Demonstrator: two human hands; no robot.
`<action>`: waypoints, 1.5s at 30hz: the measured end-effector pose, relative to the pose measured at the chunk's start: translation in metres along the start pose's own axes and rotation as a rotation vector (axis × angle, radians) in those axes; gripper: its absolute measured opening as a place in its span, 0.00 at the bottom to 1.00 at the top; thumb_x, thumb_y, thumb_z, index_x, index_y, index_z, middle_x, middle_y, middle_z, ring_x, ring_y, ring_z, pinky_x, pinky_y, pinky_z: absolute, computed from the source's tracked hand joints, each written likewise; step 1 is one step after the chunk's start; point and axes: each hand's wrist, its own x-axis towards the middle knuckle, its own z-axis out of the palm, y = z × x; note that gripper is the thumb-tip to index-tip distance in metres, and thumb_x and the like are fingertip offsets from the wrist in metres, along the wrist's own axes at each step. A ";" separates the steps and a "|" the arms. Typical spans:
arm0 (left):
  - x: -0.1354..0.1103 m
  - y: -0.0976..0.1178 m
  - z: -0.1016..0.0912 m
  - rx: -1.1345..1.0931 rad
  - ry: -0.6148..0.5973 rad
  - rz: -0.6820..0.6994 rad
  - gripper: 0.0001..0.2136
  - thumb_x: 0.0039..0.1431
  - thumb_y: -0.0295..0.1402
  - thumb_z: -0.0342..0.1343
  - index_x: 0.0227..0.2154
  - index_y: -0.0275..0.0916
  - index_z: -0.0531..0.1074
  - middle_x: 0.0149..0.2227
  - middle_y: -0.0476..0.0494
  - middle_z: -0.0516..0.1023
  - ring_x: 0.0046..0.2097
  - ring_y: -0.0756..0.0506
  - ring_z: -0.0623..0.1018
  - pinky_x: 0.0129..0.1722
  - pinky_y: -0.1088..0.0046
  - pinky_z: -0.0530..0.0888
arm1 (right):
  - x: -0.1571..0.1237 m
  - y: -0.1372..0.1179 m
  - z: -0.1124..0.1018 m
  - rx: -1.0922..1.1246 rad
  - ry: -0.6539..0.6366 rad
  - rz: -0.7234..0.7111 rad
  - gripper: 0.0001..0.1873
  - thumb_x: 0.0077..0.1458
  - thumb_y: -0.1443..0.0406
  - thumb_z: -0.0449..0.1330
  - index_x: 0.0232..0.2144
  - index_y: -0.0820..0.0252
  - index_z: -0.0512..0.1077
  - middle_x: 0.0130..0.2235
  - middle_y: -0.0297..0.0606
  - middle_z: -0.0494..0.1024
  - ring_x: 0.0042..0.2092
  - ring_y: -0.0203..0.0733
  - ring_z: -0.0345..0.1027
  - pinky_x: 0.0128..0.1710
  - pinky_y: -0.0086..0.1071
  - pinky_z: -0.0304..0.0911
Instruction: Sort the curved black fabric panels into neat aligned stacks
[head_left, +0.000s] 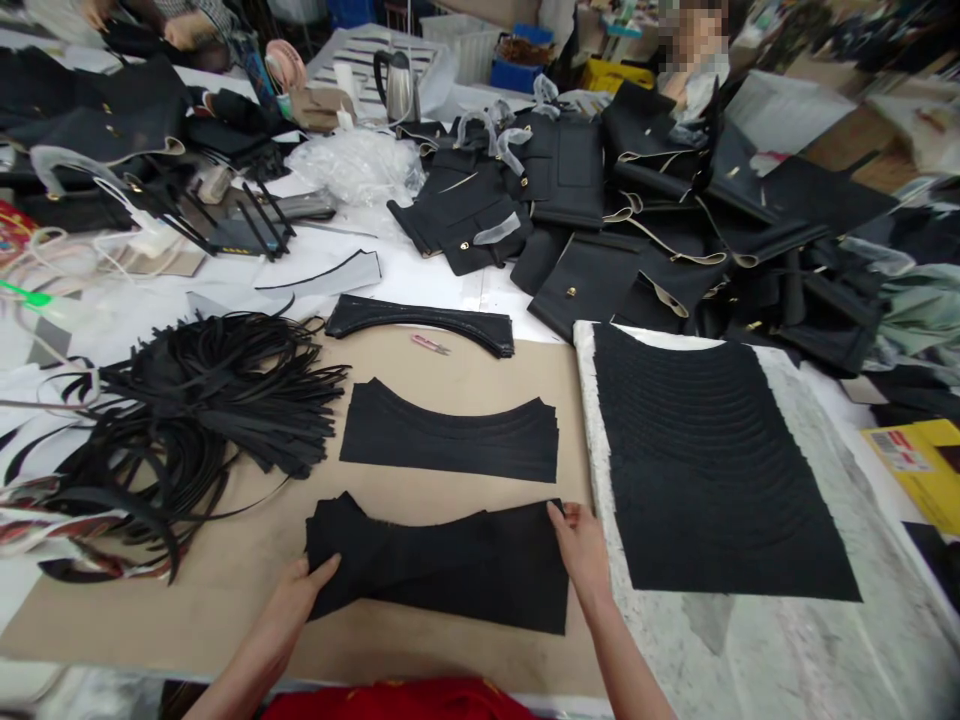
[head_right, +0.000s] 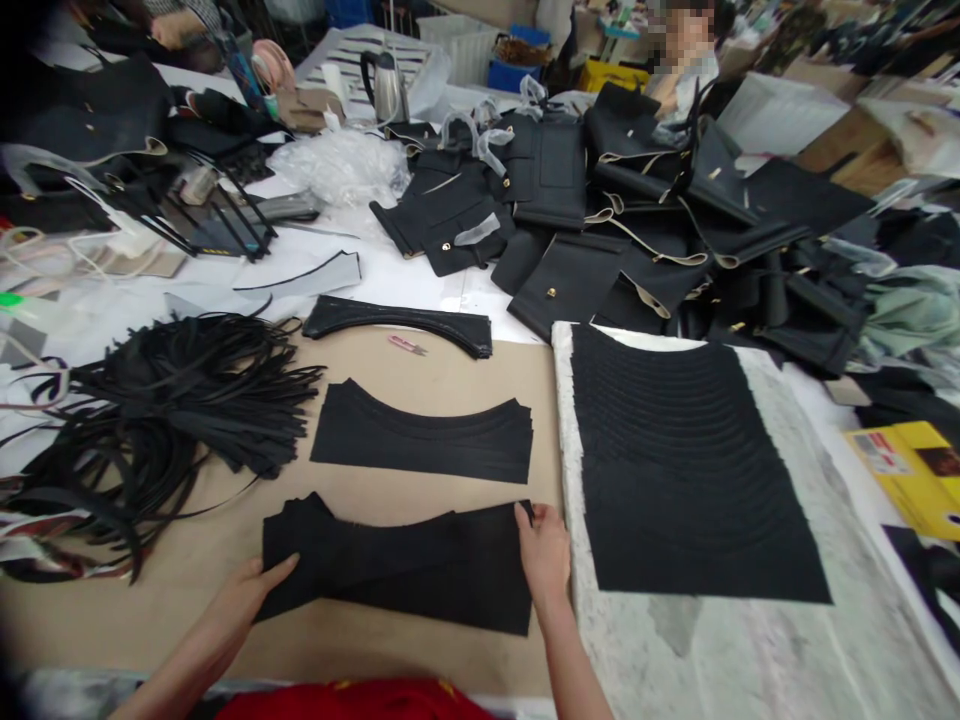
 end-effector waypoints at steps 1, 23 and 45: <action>0.001 0.000 0.001 -0.007 0.012 0.000 0.01 0.50 0.28 0.60 0.26 0.37 0.76 0.32 0.41 0.83 0.39 0.40 0.82 0.51 0.61 0.75 | 0.004 0.003 0.003 0.014 -0.017 0.026 0.27 0.48 0.46 0.52 0.37 0.62 0.71 0.35 0.49 0.77 0.38 0.57 0.71 0.42 0.46 0.64; 0.104 0.086 0.022 0.184 0.011 0.254 0.25 0.37 0.45 0.67 0.37 0.34 0.75 0.32 0.42 0.82 0.31 0.43 0.80 0.25 0.72 0.75 | 0.075 -0.030 0.010 0.108 -0.006 -0.173 0.25 0.49 0.42 0.53 0.28 0.56 0.67 0.25 0.35 0.72 0.29 0.47 0.67 0.31 0.37 0.60; 0.137 0.091 0.022 0.522 0.269 0.416 0.17 0.44 0.50 0.60 0.26 0.40 0.69 0.25 0.48 0.76 0.33 0.41 0.78 0.28 0.71 0.72 | 0.086 -0.032 0.028 0.049 0.043 -0.167 0.28 0.51 0.39 0.51 0.30 0.56 0.68 0.28 0.39 0.75 0.29 0.47 0.69 0.29 0.36 0.59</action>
